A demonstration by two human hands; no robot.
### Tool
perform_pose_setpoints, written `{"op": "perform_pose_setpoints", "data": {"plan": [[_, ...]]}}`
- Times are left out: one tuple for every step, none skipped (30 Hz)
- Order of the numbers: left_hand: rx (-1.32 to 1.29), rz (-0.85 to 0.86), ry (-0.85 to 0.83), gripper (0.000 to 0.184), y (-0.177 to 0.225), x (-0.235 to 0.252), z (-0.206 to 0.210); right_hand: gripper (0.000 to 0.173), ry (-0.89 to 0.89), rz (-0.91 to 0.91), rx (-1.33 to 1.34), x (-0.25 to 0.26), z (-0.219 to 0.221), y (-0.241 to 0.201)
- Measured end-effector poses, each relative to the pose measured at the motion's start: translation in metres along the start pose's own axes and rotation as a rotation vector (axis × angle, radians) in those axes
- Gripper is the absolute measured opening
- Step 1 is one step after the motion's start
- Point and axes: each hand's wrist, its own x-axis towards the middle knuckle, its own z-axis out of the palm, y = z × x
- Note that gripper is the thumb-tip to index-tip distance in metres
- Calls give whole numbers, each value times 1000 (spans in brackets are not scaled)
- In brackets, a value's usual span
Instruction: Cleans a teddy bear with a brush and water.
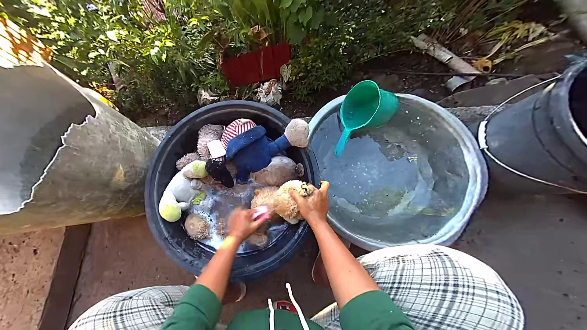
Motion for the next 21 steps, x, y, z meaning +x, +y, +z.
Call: {"op": "perform_pose_setpoints", "data": {"plan": [[29, -102, -56, 62, -13, 0, -8, 57, -3, 14, -19, 0, -2, 0], [14, -154, -45, 62, -14, -1, -18, 57, -4, 27, -29, 1, -2, 0], [-37, -150, 20, 60, -6, -2, -29, 57, 0, 32, -23, 0, -1, 0], [-129, -81, 141, 56, 10, -2, -35, 57, 8, 28, -6, -1, 2, 0], [-255, 41, 278, 49, 30, 1, -36, 56, 20, 21, 16, -1, 3, 0], [-369, 170, 379, 44, 51, 7, -32, 56, 32, 13, 34, 0, 3, 1], [-463, 258, 429, 40, 67, 12, -23, 56, 38, 5, 46, 0, 3, 3], [-490, 275, 413, 40, 69, 14, -8, 55, 32, -4, 48, -1, 3, 4], [-410, 228, 335, 45, 59, 10, 7, 56, 15, -13, 28, -2, 4, 6], [-275, 145, 231, 52, 43, 4, 14, 57, 2, -33, -9, -3, 3, 5], [-110, 37, 94, 59, 27, 0, 9, 58, -7, -35, -29, -2, 2, 2], [21, -86, -49, 62, 11, -4, 1, 58, -12, -25, -42, -2, 0, 2], [107, -202, -139, 64, -1, -7, -11, 59, -14, -16, -46, -3, 0, 2], [147, -277, -161, 65, -6, -6, -26, 58, -7, -8, -33, -1, -1, 0], [118, -310, -118, 63, -5, -5, -42, 57, 0, -3, -12, 1, -1, -1], [30, -333, -28, 60, -2, -8, -53, 56, 6, -9, 6, 0, 2, 1], [-65, -337, 87, 56, 1, -6, -59, 55, 11, -13, 27, -1, 6, 4], [-140, -313, 199, 53, 4, 2, -61, 55, 23, -14, 41, 0, 6, 5], [-190, -304, 254, 52, 5, 13, -58, 55, 32, -14, 47, 2, 5, 6], [-204, -327, 236, 53, 4, 21, -51, 55, 31, -15, 45, 3, 4, 6], [-165, -363, 173, 54, -1, 26, -40, 55, 31, -18, 40, 2, 4, 6]]}}
